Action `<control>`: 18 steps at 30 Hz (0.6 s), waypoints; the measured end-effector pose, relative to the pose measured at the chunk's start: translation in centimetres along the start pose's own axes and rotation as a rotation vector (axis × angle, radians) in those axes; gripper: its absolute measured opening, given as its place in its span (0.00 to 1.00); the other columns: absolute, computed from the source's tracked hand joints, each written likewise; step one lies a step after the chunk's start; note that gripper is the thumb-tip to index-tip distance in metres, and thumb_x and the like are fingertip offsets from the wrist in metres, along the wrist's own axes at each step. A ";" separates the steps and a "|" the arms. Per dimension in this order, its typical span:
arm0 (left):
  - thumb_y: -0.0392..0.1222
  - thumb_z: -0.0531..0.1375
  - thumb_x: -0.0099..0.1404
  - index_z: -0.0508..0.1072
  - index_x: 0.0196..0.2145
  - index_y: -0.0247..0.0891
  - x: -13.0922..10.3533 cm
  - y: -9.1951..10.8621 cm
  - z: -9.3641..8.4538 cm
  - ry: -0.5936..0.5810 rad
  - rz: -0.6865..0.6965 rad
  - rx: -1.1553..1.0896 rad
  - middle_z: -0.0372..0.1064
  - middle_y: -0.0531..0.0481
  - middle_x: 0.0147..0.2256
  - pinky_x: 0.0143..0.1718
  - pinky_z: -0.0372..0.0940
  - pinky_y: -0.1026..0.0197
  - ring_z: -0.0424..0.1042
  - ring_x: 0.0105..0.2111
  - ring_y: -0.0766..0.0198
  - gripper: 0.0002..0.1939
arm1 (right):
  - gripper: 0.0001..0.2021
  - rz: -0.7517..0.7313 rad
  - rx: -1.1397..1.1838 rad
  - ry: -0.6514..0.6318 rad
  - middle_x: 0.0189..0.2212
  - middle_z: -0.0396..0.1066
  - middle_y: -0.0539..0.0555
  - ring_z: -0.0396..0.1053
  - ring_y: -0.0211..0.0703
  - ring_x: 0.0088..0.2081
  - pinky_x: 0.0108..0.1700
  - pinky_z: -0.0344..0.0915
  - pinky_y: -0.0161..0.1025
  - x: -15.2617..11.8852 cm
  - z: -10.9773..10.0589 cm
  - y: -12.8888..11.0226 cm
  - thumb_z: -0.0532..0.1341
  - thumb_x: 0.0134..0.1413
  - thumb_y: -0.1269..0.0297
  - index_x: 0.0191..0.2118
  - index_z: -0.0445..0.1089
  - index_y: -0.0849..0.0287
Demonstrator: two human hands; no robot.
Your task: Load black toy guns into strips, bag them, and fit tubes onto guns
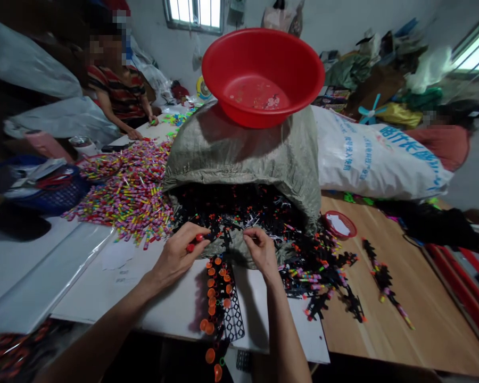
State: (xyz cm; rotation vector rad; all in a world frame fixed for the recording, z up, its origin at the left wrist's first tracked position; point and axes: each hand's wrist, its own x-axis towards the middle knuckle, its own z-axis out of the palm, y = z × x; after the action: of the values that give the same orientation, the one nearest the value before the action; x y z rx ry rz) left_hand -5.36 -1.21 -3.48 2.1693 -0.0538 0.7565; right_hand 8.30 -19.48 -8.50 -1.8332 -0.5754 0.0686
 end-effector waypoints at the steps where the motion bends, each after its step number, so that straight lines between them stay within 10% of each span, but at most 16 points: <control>1: 0.41 0.54 0.65 0.72 0.38 0.39 0.0 -0.8 0.0 0.008 -0.054 0.004 0.70 0.47 0.35 0.39 0.66 0.60 0.70 0.35 0.63 0.09 | 0.07 0.049 -0.081 0.007 0.28 0.73 0.52 0.70 0.43 0.32 0.37 0.68 0.41 0.3 -0.5 1.3 0.60 0.46 0.59 0.28 0.71 0.57; 8: 0.61 0.61 0.49 0.69 0.29 0.38 -0.3 -7.7 1.8 -0.005 -0.850 -0.382 0.68 0.52 0.24 0.31 0.66 0.59 0.70 0.28 0.61 0.22 | 0.12 0.072 -0.683 -0.133 0.39 0.73 0.56 0.72 0.43 0.36 0.41 0.67 0.39 2.0 0.4 4.6 0.55 0.50 0.74 0.40 0.71 0.58; 18: 0.50 0.64 0.50 0.69 0.33 0.40 0.2 -8.6 3.8 -0.080 -1.041 -0.638 0.54 0.60 0.17 0.20 0.48 0.65 0.53 0.19 0.70 0.15 | 0.18 -0.155 -1.076 -0.268 0.42 0.71 0.63 0.69 0.45 0.42 0.37 0.64 0.36 6.2 2.1 3.9 0.48 0.53 0.82 0.39 0.71 0.60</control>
State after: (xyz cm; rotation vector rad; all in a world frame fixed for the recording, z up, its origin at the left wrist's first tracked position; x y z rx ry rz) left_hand -0.85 1.78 -11.16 1.3257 0.6538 0.0154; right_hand 14.45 -15.95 -11.28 -2.8286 -1.0710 -0.1314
